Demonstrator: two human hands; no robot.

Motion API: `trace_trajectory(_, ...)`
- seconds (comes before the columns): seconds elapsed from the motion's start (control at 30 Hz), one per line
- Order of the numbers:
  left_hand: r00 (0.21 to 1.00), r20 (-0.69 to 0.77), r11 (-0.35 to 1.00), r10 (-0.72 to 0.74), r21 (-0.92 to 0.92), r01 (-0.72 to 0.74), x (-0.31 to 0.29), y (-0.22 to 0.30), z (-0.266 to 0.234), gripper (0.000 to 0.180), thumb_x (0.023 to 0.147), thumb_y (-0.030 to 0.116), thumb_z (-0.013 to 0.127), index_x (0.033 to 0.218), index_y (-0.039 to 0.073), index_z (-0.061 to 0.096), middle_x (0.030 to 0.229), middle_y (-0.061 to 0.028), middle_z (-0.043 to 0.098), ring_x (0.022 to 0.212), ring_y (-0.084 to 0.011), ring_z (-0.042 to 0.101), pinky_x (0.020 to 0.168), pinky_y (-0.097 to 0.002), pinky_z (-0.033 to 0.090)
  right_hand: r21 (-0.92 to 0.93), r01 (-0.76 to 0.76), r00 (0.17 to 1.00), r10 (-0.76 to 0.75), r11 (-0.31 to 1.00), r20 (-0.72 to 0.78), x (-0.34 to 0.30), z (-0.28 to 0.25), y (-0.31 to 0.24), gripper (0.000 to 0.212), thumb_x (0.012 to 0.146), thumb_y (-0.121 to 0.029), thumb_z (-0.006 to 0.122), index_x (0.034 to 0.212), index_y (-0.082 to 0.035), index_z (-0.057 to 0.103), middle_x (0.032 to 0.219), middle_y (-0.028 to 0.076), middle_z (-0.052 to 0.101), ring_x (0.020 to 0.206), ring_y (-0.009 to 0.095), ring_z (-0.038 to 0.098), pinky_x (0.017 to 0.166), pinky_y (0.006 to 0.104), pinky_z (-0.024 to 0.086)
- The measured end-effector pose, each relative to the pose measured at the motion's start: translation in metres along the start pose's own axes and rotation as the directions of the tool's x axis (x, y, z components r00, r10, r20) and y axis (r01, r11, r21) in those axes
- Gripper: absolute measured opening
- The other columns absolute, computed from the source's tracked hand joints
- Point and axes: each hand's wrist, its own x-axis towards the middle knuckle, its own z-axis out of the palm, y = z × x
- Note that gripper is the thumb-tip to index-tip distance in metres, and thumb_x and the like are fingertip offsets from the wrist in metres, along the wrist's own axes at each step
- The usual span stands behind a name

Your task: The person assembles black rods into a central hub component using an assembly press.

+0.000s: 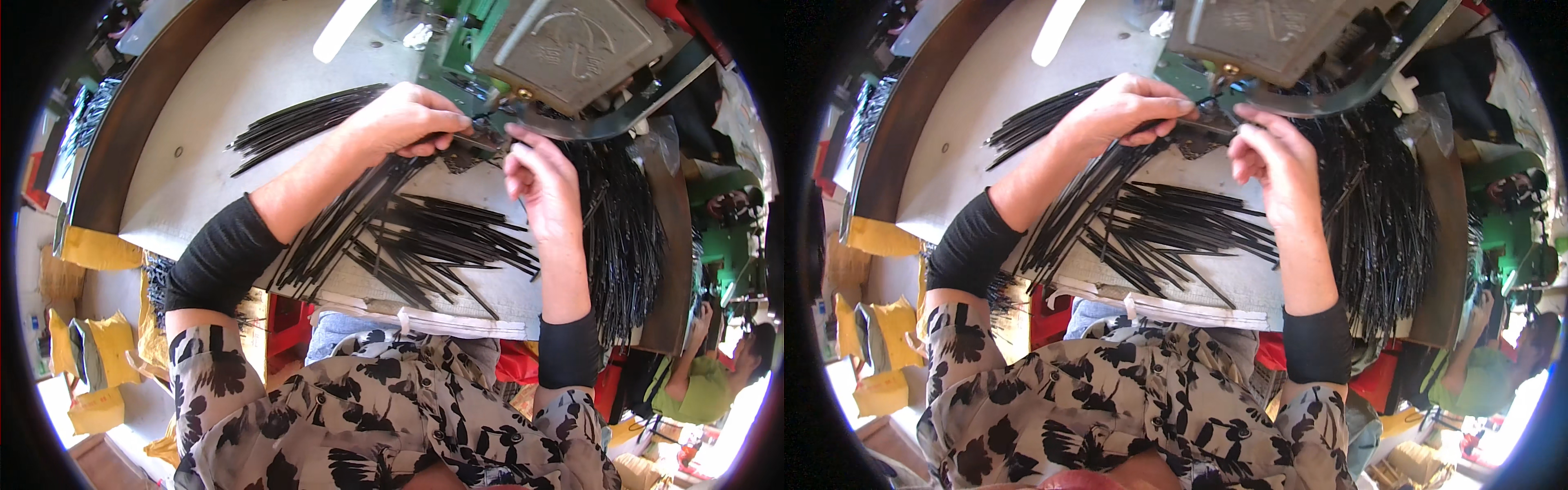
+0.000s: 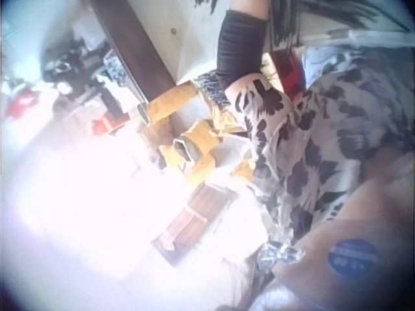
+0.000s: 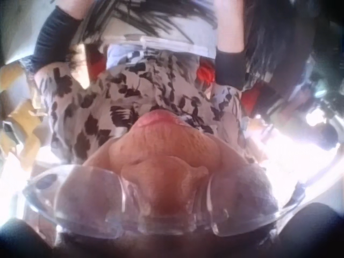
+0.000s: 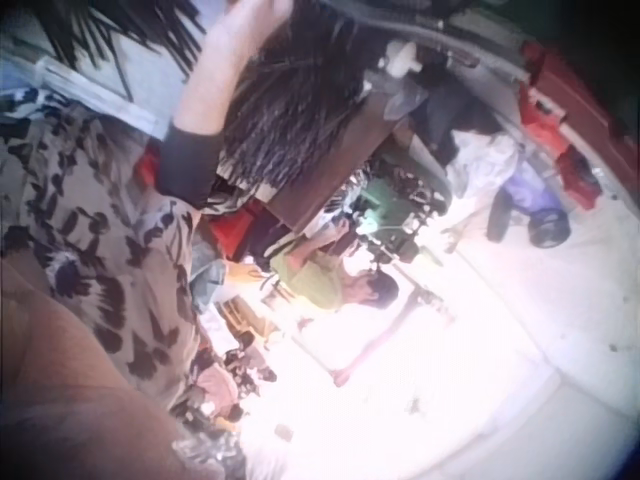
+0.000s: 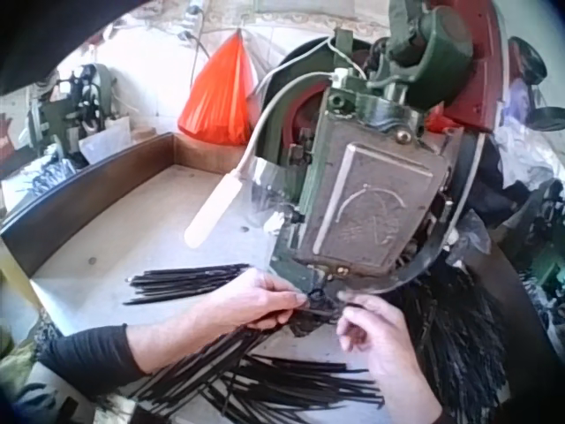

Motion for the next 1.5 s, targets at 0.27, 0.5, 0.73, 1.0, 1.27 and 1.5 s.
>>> trace_trajectory(0.27, 0.992, 0.101, 0.985, 0.070, 0.148, -0.084, -0.015, 0.007, 0.024, 0.027, 0.087, 0.024, 0.060, 0.094, -0.001, 0.068, 0.063, 0.0000, 0.059, 0.045, -0.0036, 0.048, 0.038, -0.0192, 0.036, 0.381, -0.006, 0.998, -0.020, 0.924, 0.066, 0.010, -0.027, 0.017, 0.022, 0.091, -0.014, 0.054, 0.106, 0.002, 0.059, 0.085, 0.009, 0.065, 0.072, 0.014, 0.064, 0.063, 0.0257, 0.053)
trace_trajectory(0.5, 0.988, -0.001, 0.784, 0.153, 0.609, -0.120, -0.024, 0.012, -0.031, 0.026, 0.086, 0.026, 0.059, 0.093, 0.002, 0.069, 0.071, -0.0042, 0.066, 0.051, -0.0072, 0.054, 0.046, -0.0234, 0.044, 0.235, 0.066, 0.995, -0.046, 0.970, -0.091, 0.004, -0.006, 0.010, 0.024, 0.093, -0.017, 0.053, 0.103, 0.003, 0.059, 0.092, 0.012, 0.063, 0.079, 0.018, 0.064, 0.066, 0.0292, 0.055)
trace_trajectory(0.73, 0.951, -0.136, 0.321, 0.278, 0.946, 0.041, -0.023, -0.017, -0.057, 0.023, 0.076, 0.024, 0.059, 0.086, 0.006, 0.069, 0.083, -0.0114, 0.068, 0.080, -0.0303, 0.064, 0.074, -0.0390, 0.050, 0.309, 0.078, 0.995, -0.055, 0.948, -0.083, 0.005, -0.010, 0.012, 0.023, 0.092, -0.016, 0.053, 0.104, 0.003, 0.059, 0.087, 0.012, 0.064, 0.076, 0.018, 0.065, 0.067, 0.0300, 0.055)
trace_trajectory(1.0, 0.939, -0.135, 0.277, 0.317, 0.960, 0.044, -0.022, -0.016, -0.054, 0.021, 0.074, 0.019, 0.056, 0.085, 0.005, 0.069, 0.083, -0.0117, 0.068, 0.079, -0.0315, 0.064, 0.073, -0.0396, 0.050, 0.284, 0.065, 0.996, -0.042, 0.957, -0.085, 0.007, -0.007, 0.012, 0.023, 0.093, -0.017, 0.052, 0.104, 0.003, 0.059, 0.086, 0.011, 0.064, 0.076, 0.019, 0.065, 0.067, 0.0293, 0.055)
trace_trajectory(1.27, 0.926, -0.087, 0.209, 0.369, 0.978, 0.009, -0.022, -0.020, -0.052, 0.019, 0.075, 0.020, 0.059, 0.084, 0.005, 0.068, 0.080, -0.0125, 0.067, 0.079, -0.0317, 0.064, 0.072, -0.0402, 0.050, 0.279, 0.027, 1.000, -0.026, 0.960, -0.007, 0.005, -0.007, 0.011, 0.024, 0.093, -0.017, 0.052, 0.105, 0.003, 0.058, 0.083, 0.011, 0.063, 0.074, 0.019, 0.065, 0.066, 0.0294, 0.054)
trace_trajectory(1.5, 0.939, -0.067, 0.483, 0.336, 0.869, -0.111, -0.024, 0.005, -0.037, 0.020, 0.079, 0.017, 0.063, 0.089, 0.001, 0.067, 0.074, -0.0105, 0.066, 0.064, -0.0214, 0.063, 0.062, -0.0323, 0.050, -0.156, -0.139, 0.969, 0.167, 0.978, 0.181, -0.007, 0.016, -0.005, 0.028, 0.092, -0.021, 0.054, 0.106, 0.002, 0.057, 0.079, 0.008, 0.061, 0.062, 0.016, 0.064, 0.055, 0.0245, 0.052)
